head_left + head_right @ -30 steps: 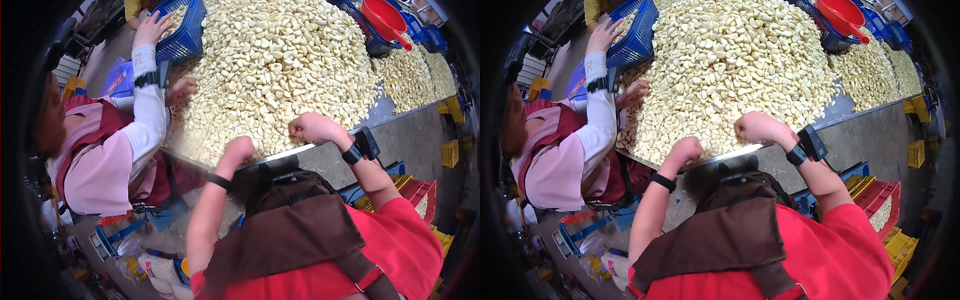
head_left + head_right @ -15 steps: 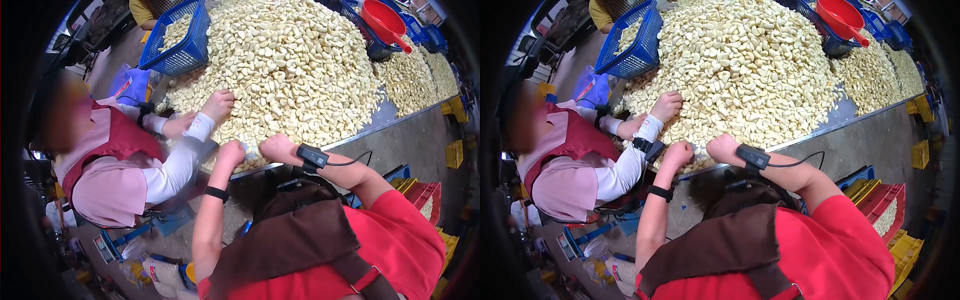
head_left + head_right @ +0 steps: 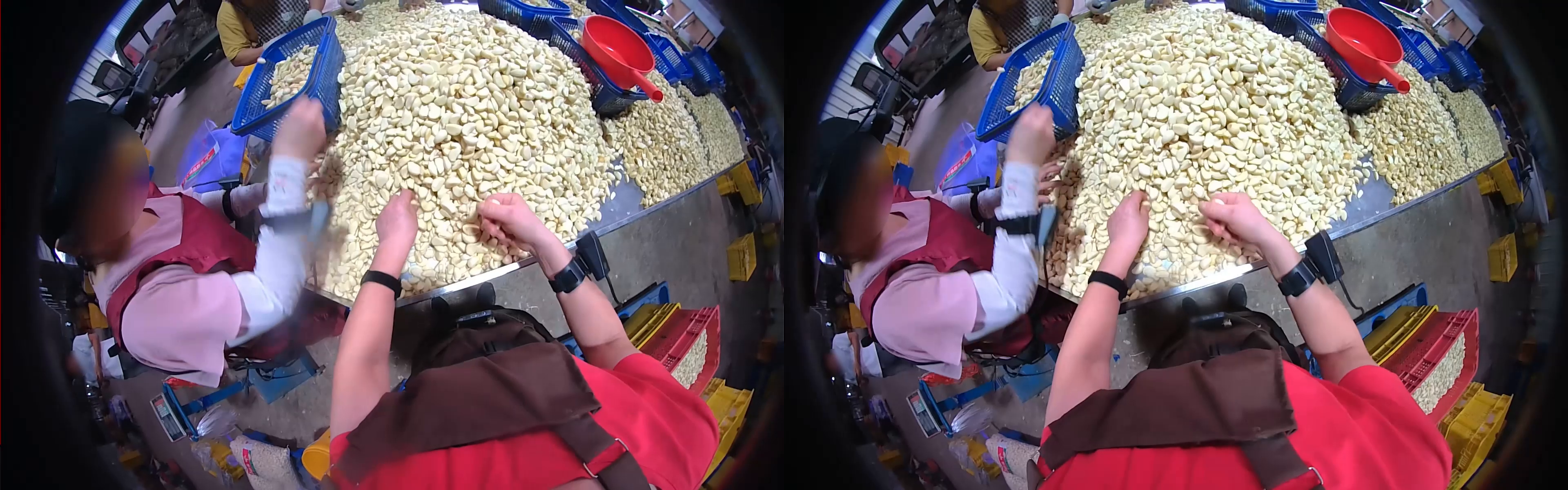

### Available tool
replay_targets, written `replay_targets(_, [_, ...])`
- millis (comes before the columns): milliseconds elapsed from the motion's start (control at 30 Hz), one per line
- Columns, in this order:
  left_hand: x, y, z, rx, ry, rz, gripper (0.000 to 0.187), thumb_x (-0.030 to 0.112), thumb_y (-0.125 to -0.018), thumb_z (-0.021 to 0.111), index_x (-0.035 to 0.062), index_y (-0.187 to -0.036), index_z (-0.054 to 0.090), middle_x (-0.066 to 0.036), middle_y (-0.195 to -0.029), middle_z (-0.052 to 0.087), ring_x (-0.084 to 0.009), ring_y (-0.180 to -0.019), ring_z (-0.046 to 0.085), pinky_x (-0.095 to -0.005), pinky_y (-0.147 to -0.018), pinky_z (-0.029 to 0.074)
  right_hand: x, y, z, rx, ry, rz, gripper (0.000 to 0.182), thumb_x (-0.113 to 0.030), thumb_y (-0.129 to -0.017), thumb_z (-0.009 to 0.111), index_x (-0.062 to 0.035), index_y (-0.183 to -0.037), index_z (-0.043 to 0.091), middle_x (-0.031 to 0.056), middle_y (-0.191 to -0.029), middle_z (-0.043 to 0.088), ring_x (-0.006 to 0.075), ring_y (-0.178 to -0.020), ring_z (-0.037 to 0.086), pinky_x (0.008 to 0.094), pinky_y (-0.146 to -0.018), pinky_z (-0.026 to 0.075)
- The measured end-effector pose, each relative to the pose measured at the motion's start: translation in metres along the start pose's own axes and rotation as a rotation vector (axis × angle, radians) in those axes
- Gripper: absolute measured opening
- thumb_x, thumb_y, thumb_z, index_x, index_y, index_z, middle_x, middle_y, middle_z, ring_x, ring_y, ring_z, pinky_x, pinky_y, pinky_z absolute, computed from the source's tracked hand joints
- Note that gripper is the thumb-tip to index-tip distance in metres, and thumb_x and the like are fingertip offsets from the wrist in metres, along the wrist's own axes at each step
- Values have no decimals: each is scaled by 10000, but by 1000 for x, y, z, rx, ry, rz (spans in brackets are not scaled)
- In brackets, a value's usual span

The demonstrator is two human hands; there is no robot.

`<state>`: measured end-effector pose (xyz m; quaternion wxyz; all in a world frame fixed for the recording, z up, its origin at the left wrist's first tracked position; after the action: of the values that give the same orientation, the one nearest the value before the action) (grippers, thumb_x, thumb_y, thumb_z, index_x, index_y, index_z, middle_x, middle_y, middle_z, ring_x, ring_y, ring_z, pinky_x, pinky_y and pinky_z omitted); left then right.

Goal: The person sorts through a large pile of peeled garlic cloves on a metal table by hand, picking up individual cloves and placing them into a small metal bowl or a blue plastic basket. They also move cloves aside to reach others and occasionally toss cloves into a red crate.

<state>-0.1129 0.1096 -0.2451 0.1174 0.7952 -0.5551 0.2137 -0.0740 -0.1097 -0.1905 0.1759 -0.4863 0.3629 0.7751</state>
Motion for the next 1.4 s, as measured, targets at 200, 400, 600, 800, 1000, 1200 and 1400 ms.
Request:
replay_targets(200, [-45, 15, -3, -187, -128, -138, 161, 139, -829, 500, 83, -962, 570, -188, -896, 652, -357, -827, 640, -466, -716, 495, 54, -27, 68, 160, 1450, -170, 280, -63, -791, 491, 71, -1028, 555, 149, -632, 631, 281, -521, 619, 363, -464, 486])
replay_targets(400, [-75, 31, -37, -41, -247, -274, 152, 168, -825, 559, 52, -919, 584, -206, -809, 653, -351, -719, 643, -458, -710, 508, 72, -40, 147, -136, 1438, -397, 210, -105, -790, 499, 10, -963, 533, 113, -629, 630, 303, -577, 633, 423, -520, 495])
replay_targets(600, [-75, 72, -70, -246, 1740, -636, 114, 154, -889, 545, 63, -947, 508, -59, -765, 581, -109, -590, 531, -216, -413, 394, -41, -59, 92, 267, 1445, -507, 117, -77, -805, 503, -24, -903, 537, 111, -624, 618, 289, -571, 627, 395, -493, 491])
replay_targets(800, [-58, 79, -78, -152, 1966, -551, 202, 146, -897, 561, 50, -1074, 542, -106, -980, 596, -213, -788, 604, -250, -508, 480, -27, -100, 64, 204, 1646, -516, 112, -102, -819, 512, -13, -887, 526, 120, -645, 638, 268, -584, 650, 373, -518, 507])
replay_targets(1000, [-67, 79, -55, -306, 1303, -557, 169, 165, -882, 605, 49, -1000, 571, -19, -746, 573, -92, -593, 531, -177, -386, 326, -16, -87, 62, 204, 1587, -478, 112, -114, -821, 511, -34, -899, 524, 113, -648, 631, 303, -630, 646, 402, -566, 502])
replay_targets(1200, [-29, 67, -37, -278, 938, -673, 141, 174, -897, 580, 59, -979, 585, 8, -718, 562, -44, -509, 483, -148, -373, 284, 17, -56, 63, -53, 1085, -302, 232, -249, -910, 454, -51, -995, 542, 156, -747, 630, 284, -712, 650, 410, -617, 504])
replay_targets(1400, [90, 48, -50, 29, 1287, -280, 181, 212, -928, 545, 62, -1015, 596, -36, -893, 573, -58, -628, 531, -158, -446, 381, 44, -20, 51, -55, -853, 114, 411, -429, -975, 337, -66, -1068, 504, 60, -896, 605, 237, -946, 598, 411, -833, 474])
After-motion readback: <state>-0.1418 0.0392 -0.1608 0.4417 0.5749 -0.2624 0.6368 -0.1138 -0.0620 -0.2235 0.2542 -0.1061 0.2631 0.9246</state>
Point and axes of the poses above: each hand's wrist, its own y-axis away from the middle knuckle, its own z-axis out of the palm, x = y × z, the point moved 4 cm from there along -y, towards the middle knuckle
